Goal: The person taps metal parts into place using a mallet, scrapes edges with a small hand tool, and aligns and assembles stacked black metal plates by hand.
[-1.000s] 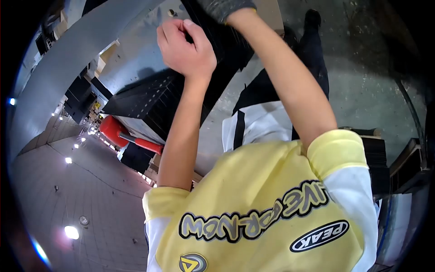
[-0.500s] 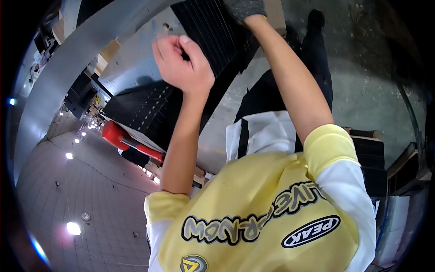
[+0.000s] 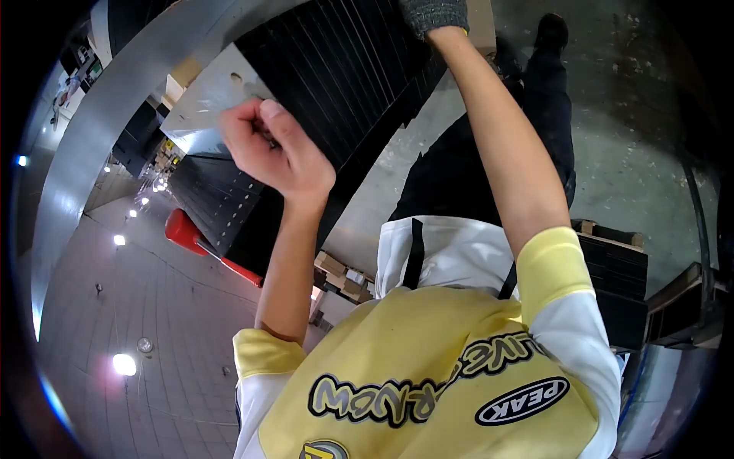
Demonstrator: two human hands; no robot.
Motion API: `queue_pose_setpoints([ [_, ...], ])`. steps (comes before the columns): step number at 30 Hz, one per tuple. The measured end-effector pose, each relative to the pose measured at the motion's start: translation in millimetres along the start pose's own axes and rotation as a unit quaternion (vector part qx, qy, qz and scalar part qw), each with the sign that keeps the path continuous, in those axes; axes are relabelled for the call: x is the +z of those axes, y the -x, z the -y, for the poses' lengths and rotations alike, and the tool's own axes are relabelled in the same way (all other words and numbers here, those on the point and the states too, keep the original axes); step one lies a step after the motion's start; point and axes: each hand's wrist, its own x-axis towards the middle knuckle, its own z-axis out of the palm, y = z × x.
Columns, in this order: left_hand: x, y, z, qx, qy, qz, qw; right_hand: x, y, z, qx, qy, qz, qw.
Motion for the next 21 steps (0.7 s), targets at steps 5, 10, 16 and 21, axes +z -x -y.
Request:
queue_pose_setpoints([
  [5,-0.1,-2.8,-0.8,0.011,-0.002,-0.018,1.000,-26.8,14.3,60.7,-0.033,-0.075,0.037,0.996],
  [10,-0.4,-0.4,4.2,0.006,-0.014,-0.023,1.000,7.4,-17.6,-18.8,0.067,-0.035,0.061,0.995],
  [16,-2.6,-0.5,-2.8,-0.012,-0.061,-0.034,0.997,-14.9,-1.6,37.6,-0.051,-0.068,0.071,0.994],
  [21,0.2,-3.8,-7.1,-0.016,-0.049,-0.033,0.998,12.0,-24.4,-44.8,0.068,0.020,0.084,0.994],
])
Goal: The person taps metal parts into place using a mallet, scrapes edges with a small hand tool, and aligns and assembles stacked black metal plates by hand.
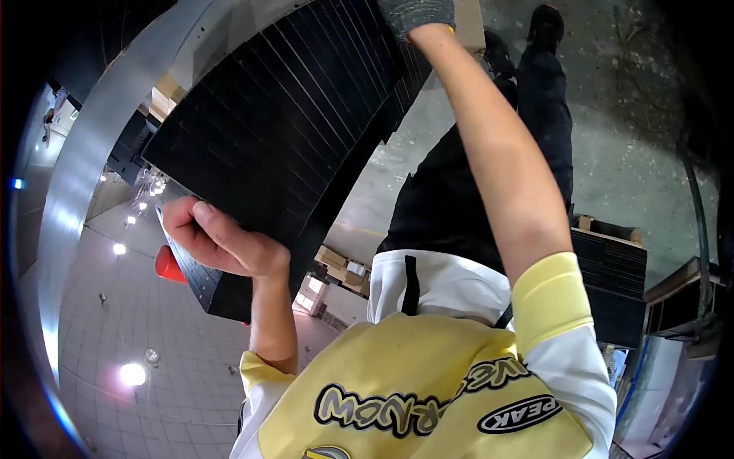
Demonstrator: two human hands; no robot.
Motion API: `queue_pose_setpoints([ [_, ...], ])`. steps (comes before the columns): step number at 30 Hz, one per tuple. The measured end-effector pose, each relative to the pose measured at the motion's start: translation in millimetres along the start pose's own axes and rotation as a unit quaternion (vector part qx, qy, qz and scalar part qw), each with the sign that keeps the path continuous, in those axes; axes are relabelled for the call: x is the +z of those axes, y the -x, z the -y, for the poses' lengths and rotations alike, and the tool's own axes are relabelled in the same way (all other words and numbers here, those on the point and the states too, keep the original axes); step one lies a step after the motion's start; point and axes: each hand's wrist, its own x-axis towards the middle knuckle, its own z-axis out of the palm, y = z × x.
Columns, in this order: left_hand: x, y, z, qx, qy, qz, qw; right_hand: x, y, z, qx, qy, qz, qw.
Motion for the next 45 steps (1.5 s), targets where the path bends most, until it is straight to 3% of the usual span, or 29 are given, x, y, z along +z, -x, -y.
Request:
queue_pose_setpoints([
  [1,-2.3,0.8,1.2,0.001,-0.024,-0.002,1.000,7.2,-6.3,-14.7,0.004,0.030,0.021,0.999],
  [3,-6.3,4.2,7.6,-0.001,-0.069,-0.010,0.998,-6.7,7.3,4.1,-0.015,-0.069,-0.013,0.997],
  [5,-6.5,4.9,12.3,0.007,-0.033,-0.013,0.999,-16.2,19.3,31.7,-0.104,-0.131,-0.063,0.984],
  [7,-6.7,4.9,7.9,0.003,-0.057,-0.013,0.998,-25.9,20.6,47.9,-0.038,-0.042,0.037,0.998],
  [8,-6.5,5.5,8.4,0.005,-0.061,-0.013,0.998,-16.7,16.9,42.8,0.011,-0.100,0.025,0.995],
  [9,-6.9,5.6,8.7,0.008,-0.065,-0.014,0.998,0.0,6.9,18.2,-0.017,-0.111,-0.021,0.993],
  [11,-6.4,5.4,10.4,0.014,-0.081,-0.025,0.996,19.9,-7.1,-27.2,0.017,0.001,-0.007,1.000],
  [15,-10.5,5.1,11.4,0.021,-0.091,-0.019,0.996,-7.5,6.1,5.7,-0.006,-0.100,-0.041,0.994],
  [17,-2.5,3.8,0.7,-0.027,-0.067,-0.022,0.997,-17.3,13.0,33.9,-0.044,-0.127,-0.037,0.990],
  [20,-4.4,5.7,2.9,-0.043,-0.042,-0.025,0.998,10.5,-1.1,0.0,0.033,-0.040,-0.007,0.999],
  [22,-10.7,7.7,9.7,-0.020,-0.084,-0.029,0.996,18.1,-5.2,-47.5,0.150,0.007,0.098,0.984],
  [25,-13.1,3.1,13.5,0.006,-0.102,-0.024,0.994,-4.2,-1.2,-39.1,0.100,-0.050,0.058,0.992],
  [27,-14.2,4.7,12.2,0.007,-0.100,-0.016,0.995,-8.3,-5.6,-24.9,-0.101,-0.045,-0.048,0.993],
  [28,-15.4,5.0,10.6,0.003,-0.101,-0.010,0.995,-23.4,-7.7,0.8,-0.013,-0.176,0.037,0.984],
  [29,-14.8,4.4,9.8,0.000,-0.101,-0.008,0.995,-38.9,-9.6,27.3,0.094,-0.290,0.096,0.948],
  [30,-13.3,3.7,9.2,-0.002,-0.101,-0.009,0.995,-57.7,-8.1,50.0,0.167,-0.397,0.211,0.877],
  [31,-11.5,4.0,7.7,-0.011,-0.093,-0.016,0.995,-36.3,-10.7,41.9,0.174,-0.507,0.263,0.802],
  [32,-10.5,5.5,6.2,-0.021,-0.086,-0.021,0.996,-32.9,-16.8,44.0,0.110,-0.623,0.367,0.682],
  [35,-8.8,4.3,4.6,-0.027,-0.068,-0.010,0.997,-39.2,-11.9,45.4,0.194,-0.735,0.410,0.503],
  [36,-9.4,4.2,3.1,-0.027,-0.063,-0.003,0.998,-22.1,-19.7,27.7,0.263,-0.735,0.418,0.465],
  [37,-10.2,4.7,2.5,-0.022,-0.059,0.003,0.998,-11.4,-29.1,7.3,0.275,-0.717,0.343,0.541],
  [39,-10.1,3.5,5.2,-0.005,-0.052,0.011,0.999,-6.8,-57.7,-35.8,0.326,-0.677,0.247,0.612],
  [40,-8.5,2.3,4.8,0.005,-0.036,0.012,0.999,-18.4,-82.0,-93.1,0.330,-0.639,0.417,0.556],
  [41,-10.1,3.3,7.8,0.009,-0.036,0.022,0.999,-1.8,-79.2,-115.0,0.331,-0.516,0.219,0.759],
  [42,-15.0,5.3,11.2,0.011,-0.039,0.033,0.999,-25.4,-66.8,-107.6,0.336,-0.509,0.104,0.786],
  [44,-27.9,-1.3,4.4,0.005,-0.045,0.069,0.997,-71.6,-50.5,-168.9,0.136,-0.259,0.297,0.909],
  [45,-24.5,-12.2,-20.1,0.062,-0.079,0.062,0.993,-89.2,-43.2,-177.7,0.200,-0.249,0.259,0.912],
])
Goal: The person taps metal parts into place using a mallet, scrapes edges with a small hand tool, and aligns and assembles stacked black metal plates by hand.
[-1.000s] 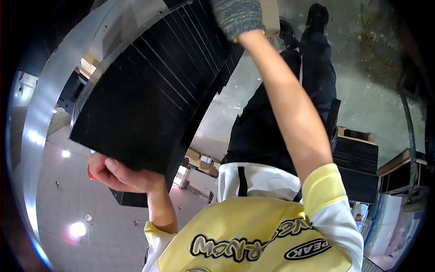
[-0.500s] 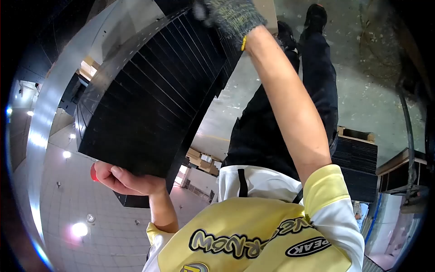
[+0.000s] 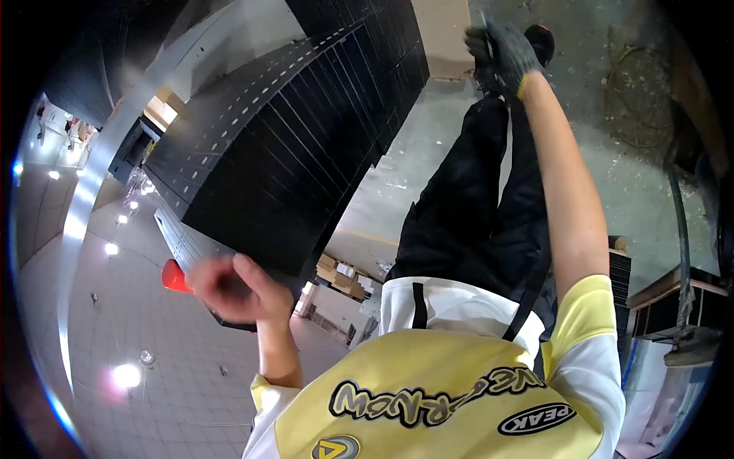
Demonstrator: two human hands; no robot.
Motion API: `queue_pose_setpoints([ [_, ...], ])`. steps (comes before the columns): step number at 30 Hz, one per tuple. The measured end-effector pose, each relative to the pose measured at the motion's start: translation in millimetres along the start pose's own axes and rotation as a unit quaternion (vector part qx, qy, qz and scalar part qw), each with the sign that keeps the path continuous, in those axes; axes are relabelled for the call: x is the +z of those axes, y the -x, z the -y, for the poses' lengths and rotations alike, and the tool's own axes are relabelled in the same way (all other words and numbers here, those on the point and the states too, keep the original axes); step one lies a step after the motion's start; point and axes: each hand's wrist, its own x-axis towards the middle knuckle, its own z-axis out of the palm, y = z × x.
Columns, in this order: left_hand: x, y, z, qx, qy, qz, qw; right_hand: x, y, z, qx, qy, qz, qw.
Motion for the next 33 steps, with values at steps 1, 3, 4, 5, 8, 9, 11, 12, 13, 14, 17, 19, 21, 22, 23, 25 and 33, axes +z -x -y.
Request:
queue_pose_setpoints([
  [1,-2.6,-8.9,-18.8,0.018,0.025,-0.004,1.000,-15.2,13.5,-4.5,0.050,-0.021,-0.057,0.997],
  [3,-2.5,-38.6,-64.1,0.021,0.037,0.141,0.989,-62.1,18.8,-60.9,0.011,0.095,-0.087,0.992],
  [4,4.1,-56.5,-87.6,0.006,0.023,0.288,0.957,-93.6,10.5,-112.1,-0.079,0.233,-0.084,0.966],
  [5,23.8,-62.4,-99.0,0.069,-0.002,0.315,0.947,-97.4,9.9,-148.3,-0.024,0.194,-0.065,0.979],
  [8,101.7,-67.2,-92.7,0.208,-0.098,0.319,0.920,-82.8,31.5,-194.6,0.102,0.115,-0.038,0.987],
  [9,129.0,-70.3,-81.1,0.236,-0.132,0.303,0.914,-67.4,47.0,-178.2,0.173,0.015,-0.046,0.984],
  [11,169.2,-82.4,-53.9,0.260,-0.234,0.341,0.873,-33.5,83.2,-141.0,0.249,-0.108,-0.079,0.959],
  [12,182.9,-90.5,-41.6,0.258,-0.301,0.387,0.833,-27.0,93.2,-134.4,0.256,-0.141,-0.093,0.952],
  [13,192.8,-97.8,-32.8,0.251,-0.308,0.434,0.809,-33.0,85.6,-150.0,0.221,-0.088,-0.092,0.967],
  [14,199.1,-102.2,-26.7,0.244,-0.314,0.482,0.781,-39.6,77.5,-166.7,0.185,-0.032,-0.094,0.978],
  [17,212.5,-123.3,-32.8,0.193,-0.313,0.547,0.752,-49.3,103.6,-122.4,0.159,-0.123,-0.073,0.977],
  [19,238.2,-132.6,10.0,0.254,-0.255,0.525,0.771,-62.7,101.2,-144.2,0.115,-0.144,-0.075,0.980],
  [21,230.6,-132.9,-17.7,0.217,-0.268,0.511,0.787,-53.4,112.8,-123.0,0.191,-0.369,-0.138,0.899],
  [22,224.6,-135.3,-23.1,0.225,-0.268,0.524,0.777,-51.9,114.4,-126.4,0.193,-0.377,-0.136,0.895],
  [23,221.1,-137.6,-26.2,0.233,-0.269,0.536,0.766,-51.6,113.3,-131.3,0.195,-0.386,-0.133,0.892],
  [25,212.7,-138.7,-34.0,0.255,-0.282,0.540,0.751,-57.2,103.8,-163.0,0.141,-0.286,-0.101,0.942],
  [33,226.1,-130.9,-23.7,0.325,-0.311,0.504,0.737,-49.2,117.6,-141.2,0.204,-0.322,-0.126,0.916],
])
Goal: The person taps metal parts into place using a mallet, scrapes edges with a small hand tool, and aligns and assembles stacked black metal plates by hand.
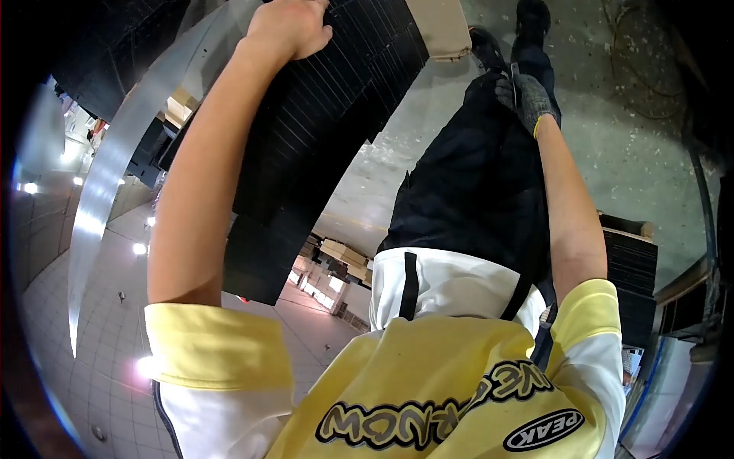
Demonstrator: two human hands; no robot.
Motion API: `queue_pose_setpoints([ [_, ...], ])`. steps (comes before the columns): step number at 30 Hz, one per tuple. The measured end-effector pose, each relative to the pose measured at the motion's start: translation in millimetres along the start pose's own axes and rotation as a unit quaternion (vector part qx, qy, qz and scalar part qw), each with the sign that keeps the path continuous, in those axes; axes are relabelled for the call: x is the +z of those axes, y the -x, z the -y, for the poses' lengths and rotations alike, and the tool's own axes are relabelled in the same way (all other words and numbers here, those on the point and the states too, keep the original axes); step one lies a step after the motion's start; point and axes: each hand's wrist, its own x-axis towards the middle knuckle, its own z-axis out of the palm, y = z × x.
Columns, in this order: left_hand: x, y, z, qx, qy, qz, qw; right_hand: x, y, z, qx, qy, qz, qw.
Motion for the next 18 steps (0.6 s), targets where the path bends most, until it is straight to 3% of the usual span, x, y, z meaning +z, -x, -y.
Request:
queue_pose_setpoints([
  [6,-15.5,16.3,10.0,0.014,-0.023,0.011,1.000,-1.8,-6.7,-7.4,-0.018,0.029,0.009,0.999],
  [9,-15.8,16.0,19.0,0.013,0.002,0.027,1.000,18.3,-1.4,-6.2,-0.054,0.333,-0.075,0.938],
  [11,-41.7,25.8,14.2,-0.020,0.080,0.063,0.995,50.5,9.8,0.4,-0.146,0.435,-0.086,0.884],
  [12,-79.0,41.7,9.4,-0.054,0.145,0.087,0.984,74.6,22.8,2.7,-0.220,0.375,-0.007,0.901],
  [13,-96.2,55.7,17.6,-0.060,0.205,0.010,0.977,120.6,56.9,31.0,-0.121,0.357,-0.010,0.926],
  [14,-111.2,77.0,26.8,-0.023,0.301,-0.116,0.946,155.7,82.3,45.6,-0.141,0.335,-0.016,0.931],
  [15,-88.6,104.1,82.2,-0.030,0.324,-0.152,0.933,177.0,82.0,51.0,-0.169,0.350,0.019,0.921],
  [16,-108.8,128.3,59.7,-0.065,0.358,-0.268,0.892,198.3,81.9,56.4,-0.197,0.362,0.054,0.909],
  [17,-105.1,155.7,76.4,-0.041,0.313,-0.316,0.895,212.6,56.0,45.7,-0.444,0.453,0.014,0.773],
  [18,-109.1,172.2,73.4,-0.002,0.239,-0.370,0.898,243.7,70.8,57.1,-0.421,0.398,0.035,0.814],
])
